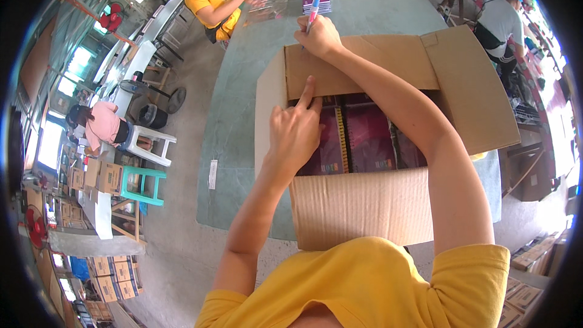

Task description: The person places stacks of notebooks into a cardboard box, writes on the box with a pen, and records the activity in a notebook by hand.

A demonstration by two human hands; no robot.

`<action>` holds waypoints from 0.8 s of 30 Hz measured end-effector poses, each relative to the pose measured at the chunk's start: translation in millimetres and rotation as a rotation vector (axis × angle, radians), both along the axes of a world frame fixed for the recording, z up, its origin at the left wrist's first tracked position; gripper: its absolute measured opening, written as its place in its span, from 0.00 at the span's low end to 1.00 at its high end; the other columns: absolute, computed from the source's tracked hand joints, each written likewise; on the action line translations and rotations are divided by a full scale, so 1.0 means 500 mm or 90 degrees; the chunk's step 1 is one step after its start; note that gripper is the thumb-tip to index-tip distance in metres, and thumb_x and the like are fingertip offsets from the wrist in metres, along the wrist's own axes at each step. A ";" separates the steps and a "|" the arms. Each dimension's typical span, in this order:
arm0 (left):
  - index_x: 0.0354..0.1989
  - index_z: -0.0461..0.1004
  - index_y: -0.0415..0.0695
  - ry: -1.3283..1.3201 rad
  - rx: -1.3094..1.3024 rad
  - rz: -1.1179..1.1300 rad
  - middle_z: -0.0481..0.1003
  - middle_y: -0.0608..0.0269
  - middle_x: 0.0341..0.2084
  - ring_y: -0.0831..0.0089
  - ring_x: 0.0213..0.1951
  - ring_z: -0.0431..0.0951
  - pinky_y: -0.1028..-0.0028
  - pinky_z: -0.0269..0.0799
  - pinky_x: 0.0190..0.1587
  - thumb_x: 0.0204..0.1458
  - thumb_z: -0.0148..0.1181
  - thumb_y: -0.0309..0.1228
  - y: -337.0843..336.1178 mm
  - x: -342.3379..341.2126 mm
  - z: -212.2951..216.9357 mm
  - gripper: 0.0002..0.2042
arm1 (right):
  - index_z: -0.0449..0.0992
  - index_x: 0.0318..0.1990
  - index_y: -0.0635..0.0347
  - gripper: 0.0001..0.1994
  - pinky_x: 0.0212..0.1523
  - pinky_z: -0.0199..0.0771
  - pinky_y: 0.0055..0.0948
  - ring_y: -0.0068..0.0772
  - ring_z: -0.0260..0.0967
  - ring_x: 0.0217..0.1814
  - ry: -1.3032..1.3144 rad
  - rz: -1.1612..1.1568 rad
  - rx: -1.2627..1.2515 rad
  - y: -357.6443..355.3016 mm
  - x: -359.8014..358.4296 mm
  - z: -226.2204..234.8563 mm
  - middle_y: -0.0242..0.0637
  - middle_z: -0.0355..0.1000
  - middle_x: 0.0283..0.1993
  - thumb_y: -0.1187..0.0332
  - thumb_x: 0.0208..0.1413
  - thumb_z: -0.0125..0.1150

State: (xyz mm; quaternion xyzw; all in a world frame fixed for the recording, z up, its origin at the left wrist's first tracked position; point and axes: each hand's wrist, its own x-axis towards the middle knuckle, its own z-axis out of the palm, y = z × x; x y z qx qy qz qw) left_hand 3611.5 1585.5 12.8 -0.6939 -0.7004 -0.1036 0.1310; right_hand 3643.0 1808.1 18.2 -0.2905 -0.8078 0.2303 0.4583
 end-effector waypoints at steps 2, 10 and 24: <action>0.46 0.76 0.43 -0.003 -0.013 0.001 0.65 0.59 0.63 0.67 0.26 0.80 0.66 0.70 0.34 0.38 0.71 0.31 0.000 -0.001 0.000 0.22 | 0.66 0.20 0.63 0.10 0.28 0.69 0.43 0.55 0.68 0.26 0.015 -0.001 0.003 -0.001 0.001 -0.003 0.48 0.68 0.20 0.67 0.40 0.59; 0.46 0.76 0.44 -0.029 -0.015 -0.012 0.63 0.59 0.64 0.66 0.28 0.81 0.65 0.69 0.34 0.39 0.71 0.32 -0.006 0.002 0.014 0.22 | 0.63 0.21 0.59 0.16 0.15 0.55 0.24 0.20 0.58 0.15 0.224 0.080 -0.367 0.030 0.018 0.017 0.32 0.62 0.15 0.65 0.51 0.65; 0.45 0.76 0.43 -0.028 -0.025 0.008 0.64 0.60 0.63 0.66 0.29 0.82 0.66 0.70 0.34 0.39 0.71 0.32 -0.004 0.002 0.013 0.21 | 0.64 0.19 0.58 0.22 0.18 0.60 0.24 0.18 0.61 0.16 0.039 0.036 -0.156 0.007 0.011 0.021 0.28 0.63 0.14 0.57 0.47 0.72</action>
